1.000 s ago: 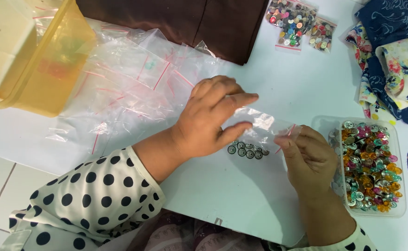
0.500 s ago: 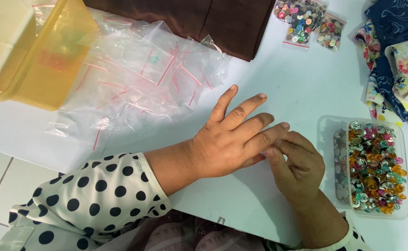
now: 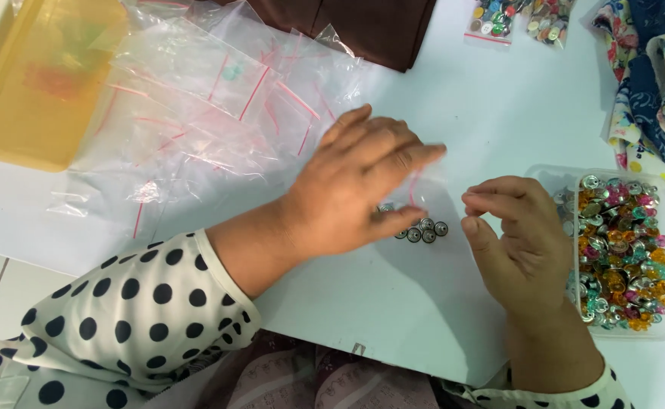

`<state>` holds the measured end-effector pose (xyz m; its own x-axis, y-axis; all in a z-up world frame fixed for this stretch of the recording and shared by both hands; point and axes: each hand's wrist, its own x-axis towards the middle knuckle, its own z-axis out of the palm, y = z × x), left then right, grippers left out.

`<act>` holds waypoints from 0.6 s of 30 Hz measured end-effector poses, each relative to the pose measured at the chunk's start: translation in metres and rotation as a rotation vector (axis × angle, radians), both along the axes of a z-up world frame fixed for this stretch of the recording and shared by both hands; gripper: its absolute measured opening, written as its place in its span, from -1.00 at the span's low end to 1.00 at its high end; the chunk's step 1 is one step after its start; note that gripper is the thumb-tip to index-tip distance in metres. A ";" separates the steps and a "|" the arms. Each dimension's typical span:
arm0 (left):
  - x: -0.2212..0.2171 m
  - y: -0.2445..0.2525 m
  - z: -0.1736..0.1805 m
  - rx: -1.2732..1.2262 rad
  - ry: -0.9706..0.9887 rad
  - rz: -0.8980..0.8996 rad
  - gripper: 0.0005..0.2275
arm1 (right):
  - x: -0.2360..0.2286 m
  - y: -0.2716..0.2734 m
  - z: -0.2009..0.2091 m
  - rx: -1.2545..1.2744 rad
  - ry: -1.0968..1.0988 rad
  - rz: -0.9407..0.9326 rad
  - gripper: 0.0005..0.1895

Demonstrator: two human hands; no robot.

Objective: Sorting small colorful buttons from a container and placing them into small plastic bags

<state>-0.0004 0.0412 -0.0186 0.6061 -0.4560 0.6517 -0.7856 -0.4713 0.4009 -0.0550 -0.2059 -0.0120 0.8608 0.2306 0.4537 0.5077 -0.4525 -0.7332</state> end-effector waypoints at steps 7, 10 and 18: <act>0.023 0.008 -0.010 -0.391 0.375 -0.121 -0.40 | 0.016 -0.031 -0.011 -0.633 0.143 0.120 -0.76; 0.021 0.005 -0.015 -0.384 0.329 -0.196 -0.38 | 0.018 -0.031 -0.016 -0.692 0.099 0.132 -0.74; 0.017 -0.001 -0.020 -0.213 0.194 -0.314 -0.36 | 0.023 -0.026 -0.018 -0.680 0.004 0.162 -0.91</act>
<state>0.0165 0.0401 -0.0386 0.5797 -0.5058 0.6389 -0.7784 -0.1119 0.6177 -0.0324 -0.2322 -0.0304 0.7929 0.5878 0.1605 0.6055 -0.7305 -0.3159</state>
